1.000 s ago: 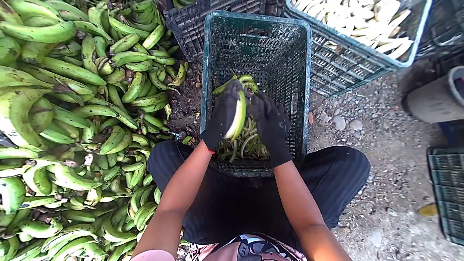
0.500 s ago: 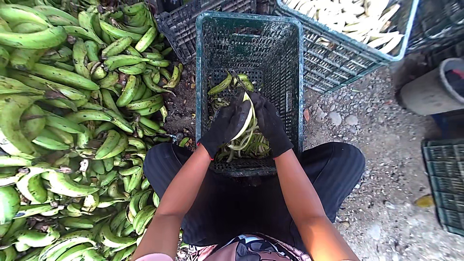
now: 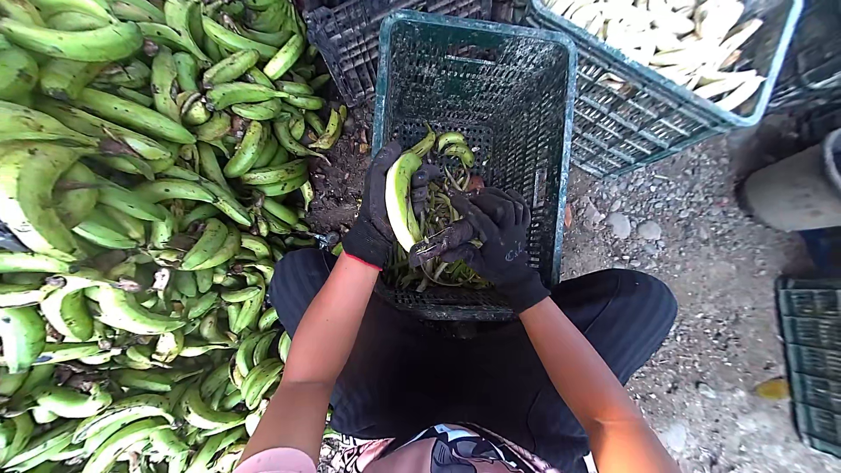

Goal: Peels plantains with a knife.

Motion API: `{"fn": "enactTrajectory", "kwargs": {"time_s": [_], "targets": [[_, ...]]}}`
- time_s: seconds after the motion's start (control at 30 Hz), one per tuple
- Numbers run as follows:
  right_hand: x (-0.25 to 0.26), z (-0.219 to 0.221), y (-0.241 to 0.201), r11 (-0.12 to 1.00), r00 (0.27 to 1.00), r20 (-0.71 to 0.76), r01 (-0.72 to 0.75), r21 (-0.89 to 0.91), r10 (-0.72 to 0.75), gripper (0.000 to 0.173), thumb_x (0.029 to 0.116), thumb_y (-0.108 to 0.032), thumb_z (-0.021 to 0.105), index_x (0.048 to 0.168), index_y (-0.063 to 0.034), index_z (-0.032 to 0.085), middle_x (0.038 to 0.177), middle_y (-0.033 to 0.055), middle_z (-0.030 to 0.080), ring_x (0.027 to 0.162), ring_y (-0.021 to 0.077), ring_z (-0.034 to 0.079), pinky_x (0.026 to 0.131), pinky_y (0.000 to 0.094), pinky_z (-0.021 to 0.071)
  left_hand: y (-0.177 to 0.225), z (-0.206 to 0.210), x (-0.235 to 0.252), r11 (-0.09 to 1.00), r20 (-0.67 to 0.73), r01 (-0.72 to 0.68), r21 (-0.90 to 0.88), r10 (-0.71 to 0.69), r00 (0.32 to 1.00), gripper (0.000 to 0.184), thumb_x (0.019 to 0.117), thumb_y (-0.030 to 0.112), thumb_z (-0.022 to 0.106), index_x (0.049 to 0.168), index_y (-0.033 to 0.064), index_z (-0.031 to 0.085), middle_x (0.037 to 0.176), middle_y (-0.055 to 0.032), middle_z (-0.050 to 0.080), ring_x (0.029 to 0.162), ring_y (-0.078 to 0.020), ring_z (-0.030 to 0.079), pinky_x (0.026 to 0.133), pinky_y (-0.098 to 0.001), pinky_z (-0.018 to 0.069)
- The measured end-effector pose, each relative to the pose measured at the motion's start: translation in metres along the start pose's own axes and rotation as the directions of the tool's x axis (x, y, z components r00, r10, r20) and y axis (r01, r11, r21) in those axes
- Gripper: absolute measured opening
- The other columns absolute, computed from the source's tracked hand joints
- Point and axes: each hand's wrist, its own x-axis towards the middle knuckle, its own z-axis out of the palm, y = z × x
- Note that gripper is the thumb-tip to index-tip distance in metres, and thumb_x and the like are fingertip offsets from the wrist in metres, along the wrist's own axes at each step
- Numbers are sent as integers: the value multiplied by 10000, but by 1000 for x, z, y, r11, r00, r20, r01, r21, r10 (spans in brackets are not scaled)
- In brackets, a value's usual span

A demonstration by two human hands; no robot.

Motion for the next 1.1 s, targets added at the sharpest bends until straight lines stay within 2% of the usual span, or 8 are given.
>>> {"fn": "enactTrajectory", "kwargs": {"time_s": [0.13, 0.3, 0.47, 0.6, 0.73, 0.87, 0.97, 1.1], "targets": [[2, -3, -10, 997, 995, 66, -68, -25, 70, 827, 908, -849, 287, 1371, -270, 655, 1268, 155, 671, 1270, 368, 571, 1110, 629, 312, 2, -2, -1, 1000, -74, -7, -14, 6, 997, 593, 1075, 460, 147, 947, 90, 591, 683, -32, 622, 448, -81, 540, 386, -193, 456], [22, -9, -33, 908, 884, 249, -418, 41, 396, 667, 953, -717, 418, 1400, -275, 644, 1232, 223, 630, 1132, 429, 585, 907, 655, 410, -17, 4, 1, 888, -253, -195, 417, 320, 913, 545, 1115, 415, 221, 1026, 43, 609, 725, -25, 629, 593, -95, 627, 556, -259, 565], [45, 1, -32, 608, 681, 495, -722, 330, 540, 608, 1047, -540, 369, 1465, -141, 557, 1353, 163, 614, 1253, 276, 575, 1024, 541, 459, -30, 12, -9, 462, -8, -354, 813, 617, 787, 517, 1106, 262, 217, 1345, -73, 530, 1236, -140, 599, 1130, -75, 568, 1024, -242, 450], [52, -5, -35, 459, 623, 594, -780, 425, 508, 491, 1120, -338, 288, 1487, -91, 499, 1390, 131, 600, 1232, 200, 598, 975, 465, 521, -29, 8, -15, 325, 175, -403, 856, 550, 817, 553, 1075, 318, 326, 1453, -54, 480, 1433, -200, 548, 1272, -118, 558, 1100, -294, 431], [54, -8, -27, 436, 578, 641, -812, 389, 505, 553, 1109, -469, 235, 1445, -152, 541, 1302, 84, 649, 1142, 180, 636, 903, 464, 544, -28, 7, -16, 262, 239, -396, 880, 476, 847, 563, 1071, 320, 350, 1483, -51, 452, 1467, -211, 526, 1336, -134, 524, 1144, -306, 392], [50, -7, -21, 508, 647, 564, -759, 407, 513, 509, 1126, -337, 247, 1466, -73, 519, 1383, 143, 603, 1245, 205, 587, 1019, 461, 486, -32, 10, -17, 263, 283, -403, 876, 396, 873, 570, 1063, 324, 357, 1466, -63, 469, 1430, -210, 558, 1294, -154, 559, 1121, -331, 420], [41, -4, -8, 519, 681, 492, -732, 441, 542, 567, 1114, -412, 254, 1467, -55, 517, 1422, 154, 586, 1305, 219, 557, 1081, 469, 446, -37, 10, -14, 596, 212, -362, 716, 308, 927, 569, 1067, 395, 286, 1435, -13, 433, 856, -41, 680, 676, -118, 664, 622, -293, 598], [26, -12, 3, 649, 736, 458, -667, 366, 498, 710, 1035, -640, 291, 1447, -136, 575, 1412, 134, 591, 1323, 252, 539, 1097, 522, 433, -22, 2, -6, 886, 75, -202, 418, 188, 979, 569, 1078, 426, 100, 1183, 70, 531, 765, -53, 693, 567, -133, 649, 489, -258, 562]]}}
